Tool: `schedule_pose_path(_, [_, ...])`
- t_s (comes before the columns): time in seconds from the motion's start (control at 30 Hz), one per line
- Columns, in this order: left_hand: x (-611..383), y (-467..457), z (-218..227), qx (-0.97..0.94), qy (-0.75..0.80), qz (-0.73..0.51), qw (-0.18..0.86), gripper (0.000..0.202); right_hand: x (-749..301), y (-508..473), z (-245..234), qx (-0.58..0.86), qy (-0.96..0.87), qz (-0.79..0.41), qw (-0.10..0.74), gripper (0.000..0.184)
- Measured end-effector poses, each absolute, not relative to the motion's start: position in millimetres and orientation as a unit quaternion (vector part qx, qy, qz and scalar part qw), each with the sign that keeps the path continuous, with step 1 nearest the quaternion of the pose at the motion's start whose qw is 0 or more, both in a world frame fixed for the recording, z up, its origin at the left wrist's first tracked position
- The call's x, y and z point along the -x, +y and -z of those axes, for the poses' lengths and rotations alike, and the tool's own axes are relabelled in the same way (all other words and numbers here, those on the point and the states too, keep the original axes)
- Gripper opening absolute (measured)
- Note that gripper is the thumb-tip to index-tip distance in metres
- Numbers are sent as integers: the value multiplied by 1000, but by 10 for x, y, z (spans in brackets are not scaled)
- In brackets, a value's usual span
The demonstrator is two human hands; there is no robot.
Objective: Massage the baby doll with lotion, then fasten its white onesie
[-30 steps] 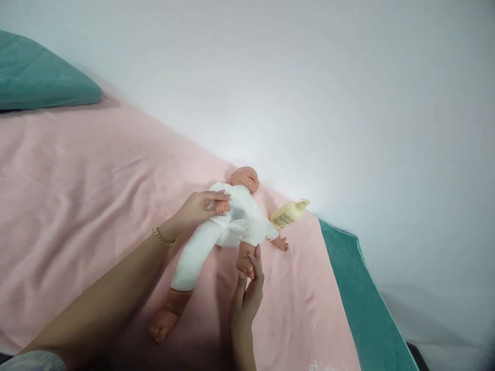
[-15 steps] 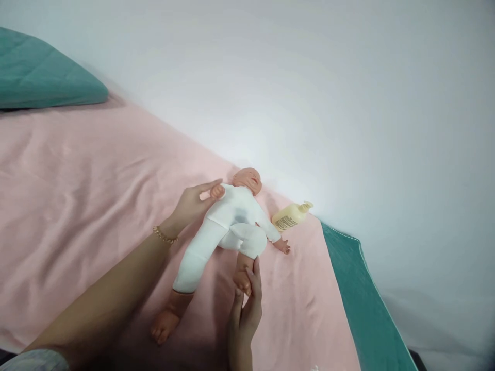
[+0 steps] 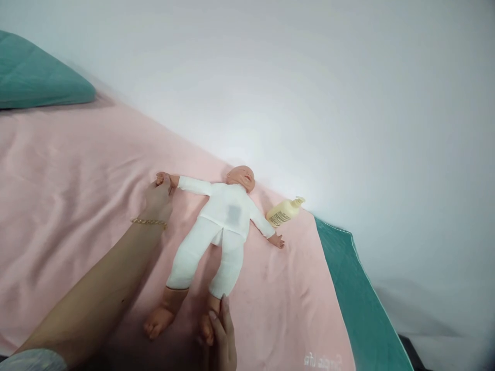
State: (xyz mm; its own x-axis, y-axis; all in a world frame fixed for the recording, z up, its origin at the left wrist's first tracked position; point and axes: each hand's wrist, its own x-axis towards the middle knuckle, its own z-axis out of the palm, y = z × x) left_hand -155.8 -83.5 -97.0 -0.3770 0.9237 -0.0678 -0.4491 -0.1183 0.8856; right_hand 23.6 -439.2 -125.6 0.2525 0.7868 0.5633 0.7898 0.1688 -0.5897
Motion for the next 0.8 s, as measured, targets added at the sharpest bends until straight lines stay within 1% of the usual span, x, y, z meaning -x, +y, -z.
schedule_pose_path(0.1, [1538,-873,888,-183,469,-704,500,23,-208,-4422,1373,637,-629,23,444,37])
schedule_pose_path(0.2, [1494,-952,698,-199,461,-728,466,15,-197,-4413,1421,633,-638,48,436,36])
schedule_pose_path(0.23, [1472,-986,623,-204,458,-739,449,19,-196,-4405,1431,631,-641,59,433,37])
schedule_pose_path(0.3, [1413,-1076,473,-231,446,-760,413,36,-193,-4389,1451,628,-646,89,424,36])
schedule_pose_path(0.33, [1376,-1134,402,-260,435,-766,395,40,-193,-4384,1463,627,-649,103,419,36])
schedule_pose_path(0.37, [1334,-1200,339,-312,420,-765,375,40,-197,-4380,1475,627,-651,114,413,35])
schedule_pose_path(0.43, [1246,-1342,245,-438,392,-737,333,33,-218,-4375,1488,628,-654,119,406,35])
schedule_pose_path(0.5, [1163,-1463,202,-555,383,-681,286,28,-267,-4358,1461,628,-655,110,406,38])
schedule_pose_path(0.53, [1128,-1504,198,-608,355,-662,258,23,-300,-4337,1423,627,-656,104,407,39])
schedule_pose_path(0.67, [1048,-1539,233,-738,242,-612,152,15,-456,-4144,1095,617,-673,91,397,46])
schedule_pose_path(0.8, [1020,-1513,255,-800,207,-555,95,18,-561,-3844,657,611,-707,113,337,50])
